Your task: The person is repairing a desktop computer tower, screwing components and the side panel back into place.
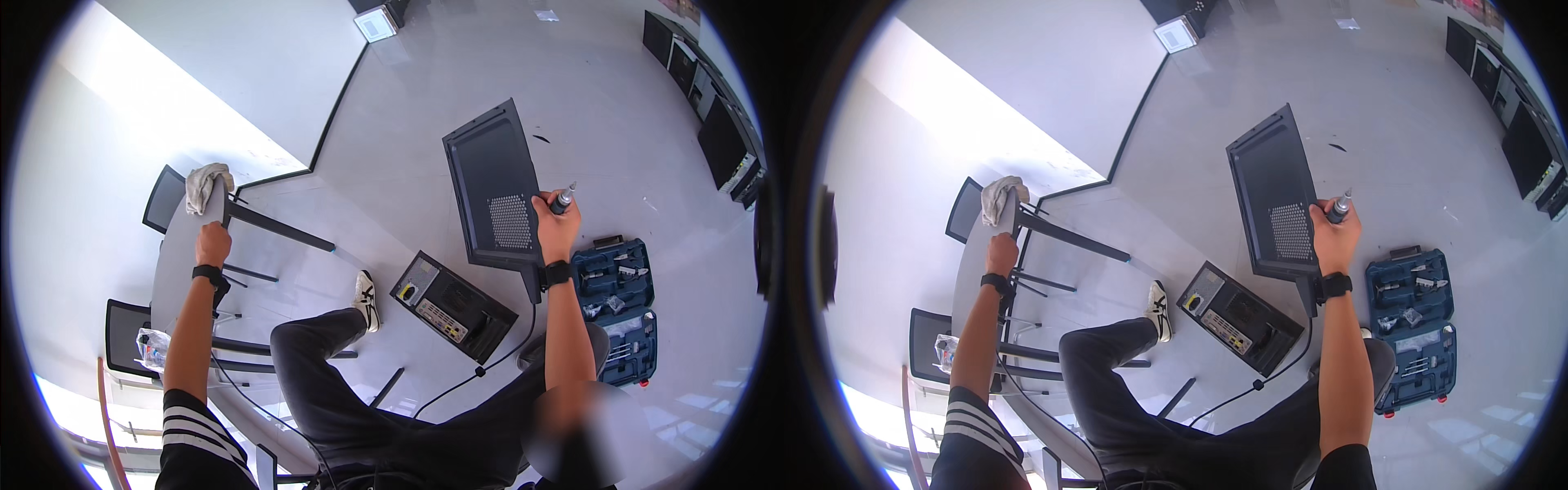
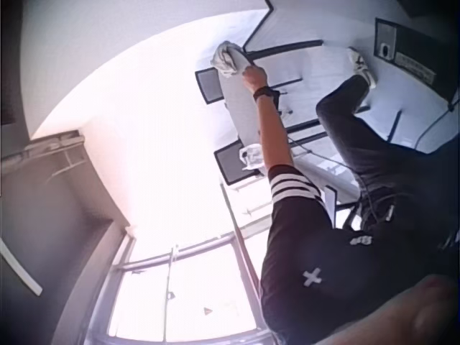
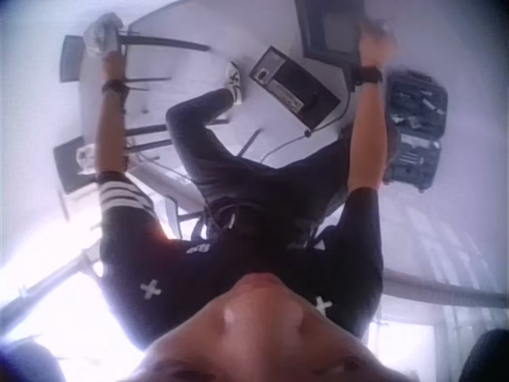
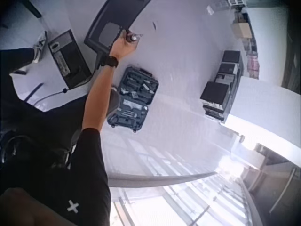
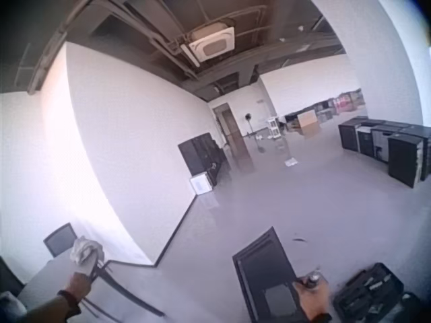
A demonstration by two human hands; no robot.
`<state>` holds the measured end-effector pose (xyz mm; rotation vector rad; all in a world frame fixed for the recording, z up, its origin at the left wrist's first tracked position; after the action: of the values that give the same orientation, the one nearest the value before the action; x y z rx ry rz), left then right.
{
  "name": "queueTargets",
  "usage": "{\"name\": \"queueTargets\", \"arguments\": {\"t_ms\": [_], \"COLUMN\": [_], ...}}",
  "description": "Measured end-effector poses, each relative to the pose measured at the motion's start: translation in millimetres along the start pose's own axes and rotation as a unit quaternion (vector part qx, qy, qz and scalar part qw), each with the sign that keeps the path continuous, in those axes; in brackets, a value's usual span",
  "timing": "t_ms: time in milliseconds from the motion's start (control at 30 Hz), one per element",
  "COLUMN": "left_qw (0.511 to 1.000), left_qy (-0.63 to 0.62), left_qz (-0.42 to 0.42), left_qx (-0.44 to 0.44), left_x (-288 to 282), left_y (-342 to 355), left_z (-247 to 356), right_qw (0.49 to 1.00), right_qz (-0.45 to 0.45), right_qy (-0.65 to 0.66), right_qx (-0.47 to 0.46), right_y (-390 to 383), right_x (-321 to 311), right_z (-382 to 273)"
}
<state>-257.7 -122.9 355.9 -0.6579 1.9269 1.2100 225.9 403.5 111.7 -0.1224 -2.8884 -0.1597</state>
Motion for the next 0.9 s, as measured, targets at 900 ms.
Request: {"name": "queueTargets", "arguments": {"t_ms": [900], "left_qw": [0.839], "left_qy": [-0.489], "left_qz": [-0.206], "left_qx": [0.123], "left_x": [20.2], "left_y": [-184.3], "left_z": [334.5], "right_qw": [0.887], "right_qz": [-0.204], "right_qy": [-0.317], "right_qx": [-0.268], "right_y": [-53.6], "right_x": [18.1], "right_z": [-22.3]}}
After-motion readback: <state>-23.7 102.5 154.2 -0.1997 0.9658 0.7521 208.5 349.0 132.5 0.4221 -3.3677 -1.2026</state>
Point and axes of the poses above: each hand's wrist, its own y-axis towards the middle knuckle, its own x-axis out of the palm, z = x × y, the point moved 9 cm from there along y, towards the middle knuckle, and after that the axes turned 15 degrees about z, right-handed, at the moved point
